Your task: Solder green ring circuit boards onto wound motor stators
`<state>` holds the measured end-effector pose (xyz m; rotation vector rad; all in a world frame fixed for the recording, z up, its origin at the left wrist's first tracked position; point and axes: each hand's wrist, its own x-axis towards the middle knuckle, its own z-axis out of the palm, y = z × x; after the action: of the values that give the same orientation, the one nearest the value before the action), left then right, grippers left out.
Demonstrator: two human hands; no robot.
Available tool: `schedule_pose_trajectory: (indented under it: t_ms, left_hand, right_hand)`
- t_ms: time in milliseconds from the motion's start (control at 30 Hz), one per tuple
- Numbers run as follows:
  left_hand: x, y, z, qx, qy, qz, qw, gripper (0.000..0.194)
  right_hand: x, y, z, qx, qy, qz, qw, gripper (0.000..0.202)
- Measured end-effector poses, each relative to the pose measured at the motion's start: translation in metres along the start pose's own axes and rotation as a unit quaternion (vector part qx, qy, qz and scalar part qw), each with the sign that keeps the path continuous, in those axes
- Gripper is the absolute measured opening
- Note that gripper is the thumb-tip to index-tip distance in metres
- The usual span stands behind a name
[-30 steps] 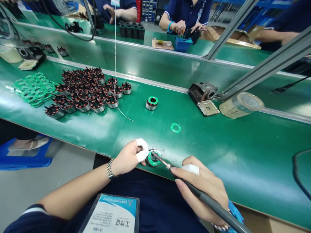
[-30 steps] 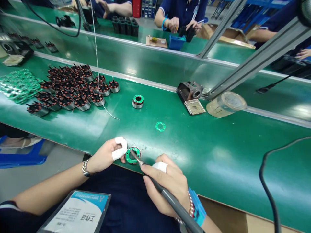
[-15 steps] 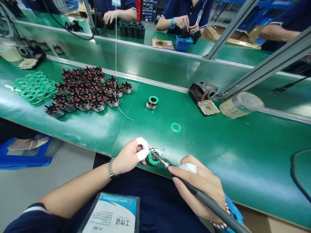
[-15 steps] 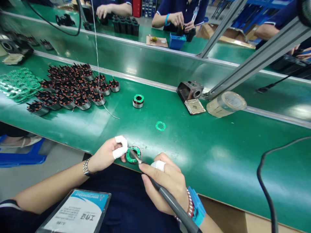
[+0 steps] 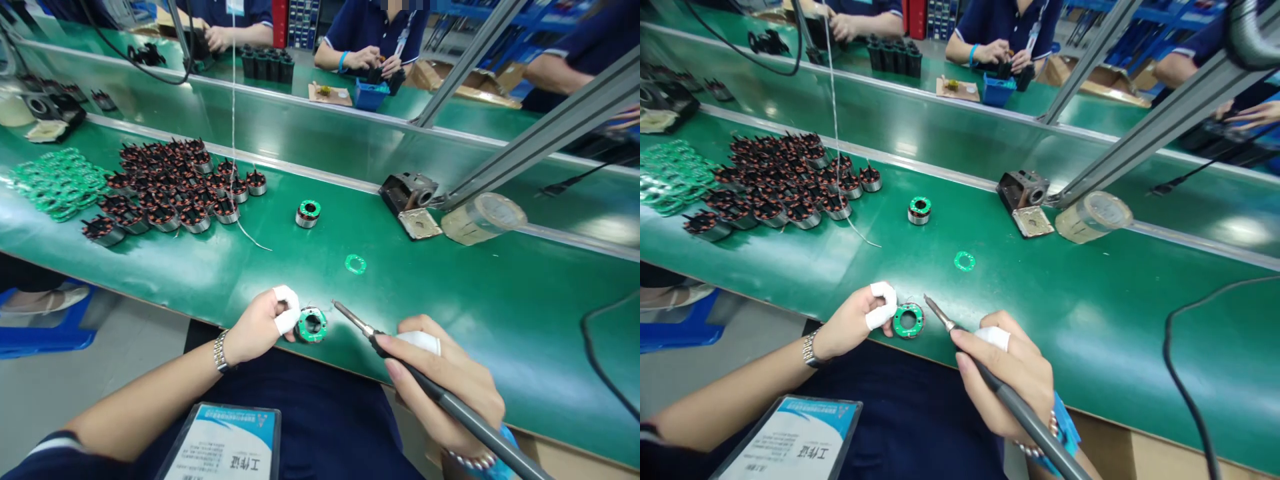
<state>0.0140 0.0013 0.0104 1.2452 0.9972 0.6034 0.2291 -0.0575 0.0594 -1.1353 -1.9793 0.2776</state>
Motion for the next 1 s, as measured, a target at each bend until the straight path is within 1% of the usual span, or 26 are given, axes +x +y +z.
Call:
schedule_pose_trajectory:
  t_ms: [67,100,167,233,300,333,367,400,433,467,533,600,633,667,700,733,767,800,833,867,900,933,967,1000]
  left_hand:
    - [-0.001,-0.001,0.0,0.006,0.006,-0.004,1.0,0.01]
    - [-0.001,-0.002,0.0,0.01,0.007,-0.005,1.0,0.01]
    - [-0.001,-0.004,0.0,0.018,0.005,-0.001,1.0,0.011]
    - [-0.001,-0.006,-0.001,0.024,0.004,0.005,1.0,0.012]
    - [-0.001,-0.007,-0.001,0.022,0.006,0.01,1.0,0.013]
    - [-0.001,-0.007,0.0,0.016,0.01,0.012,1.0,0.014]
    - [-0.001,-0.008,0.001,0.008,0.012,0.014,1.0,0.015]
    - [-0.002,-0.008,0.002,-0.001,0.014,0.014,1.0,0.017]
    - [-0.002,-0.008,0.003,-0.008,0.015,0.012,1.0,0.018]
    - [-0.003,-0.008,0.003,-0.012,0.014,0.008,1.0,0.019]
    - [-0.003,-0.007,0.002,-0.003,0.002,-0.006,1.0,0.021]
    - [0.001,-0.003,-0.007,0.049,-0.008,-0.007,0.999,0.022]
    - [0.004,0.0,-0.014,0.104,-0.001,0.007,0.995,0.022]
    - [0.009,0.003,-0.023,0.175,0.018,0.027,0.984,0.022]
    - [0.015,0.006,-0.034,0.264,0.054,0.057,0.961,0.021]
    - [0.023,0.009,-0.045,0.363,0.095,0.085,0.923,0.022]
    - [0.031,0.012,-0.057,0.446,0.135,0.089,0.88,0.024]
    - [0.039,0.014,-0.067,0.507,0.16,0.08,0.843,0.024]
    - [0.046,0.015,-0.076,0.547,0.164,0.071,0.818,0.022]
    - [0.051,0.016,-0.083,0.57,0.163,0.064,0.803,0.019]
    - [0.055,0.016,-0.087,0.578,0.157,0.063,0.798,0.016]
    - [0.055,0.016,-0.087,0.571,0.148,0.069,0.805,0.014]
    - [0.053,0.015,-0.085,0.549,0.139,0.078,0.82,0.013]
    - [0.049,0.014,-0.08,0.514,0.13,0.091,0.843,0.014]
  right_hand:
    - [0.001,0.014,-0.006,-0.041,0.038,0.018,0.998,0.025]
    - [0.003,0.025,-0.01,-0.066,0.061,0.035,0.995,0.022]
    - [0.008,0.057,-0.022,-0.129,0.125,0.073,0.981,0.018]
    - [0.013,0.096,-0.04,-0.226,0.196,0.104,0.949,0.017]
    - [0.016,0.136,-0.06,-0.322,0.251,0.118,0.905,0.024]
    - [0.017,0.154,-0.069,-0.347,0.259,0.12,0.893,0.027]
    - [0.018,0.168,-0.075,-0.352,0.254,0.118,0.893,0.029]
    - [0.019,0.178,-0.079,-0.338,0.239,0.12,0.902,0.029]
    - [0.019,0.184,-0.079,-0.328,0.243,0.121,0.905,0.031]
    - [0.02,0.184,-0.077,-0.316,0.249,0.122,0.907,0.033]
    - [0.02,0.17,-0.065,-0.289,0.269,0.13,0.91,0.035]
    - [0.018,0.142,-0.048,-0.246,0.263,0.148,0.921,0.032]
    - [0.016,0.125,-0.04,-0.237,0.27,0.144,0.922,0.031]
    - [0.015,0.109,-0.032,-0.227,0.264,0.137,0.927,0.03]
    - [0.012,0.093,-0.025,-0.214,0.252,0.12,0.936,0.028]
    - [0.01,0.08,-0.019,-0.201,0.239,0.1,0.945,0.025]
    - [0.007,0.069,-0.014,-0.185,0.23,0.087,0.951,0.022]
    - [0.004,0.059,-0.009,-0.169,0.221,0.072,0.958,0.02]
    - [0.002,0.052,-0.006,-0.152,0.211,0.057,0.964,0.021]
    - [-0.001,0.046,-0.004,-0.134,0.197,0.042,0.97,0.022]
    - [-0.004,0.04,-0.002,-0.116,0.178,0.026,0.977,0.024]
    - [-0.006,0.035,-0.001,-0.097,0.154,0.009,0.983,0.026]
    - [-0.009,0.031,0.0,-0.076,0.128,-0.006,0.989,0.027]
    - [-0.011,0.026,0.001,-0.056,0.102,-0.018,0.993,0.027]
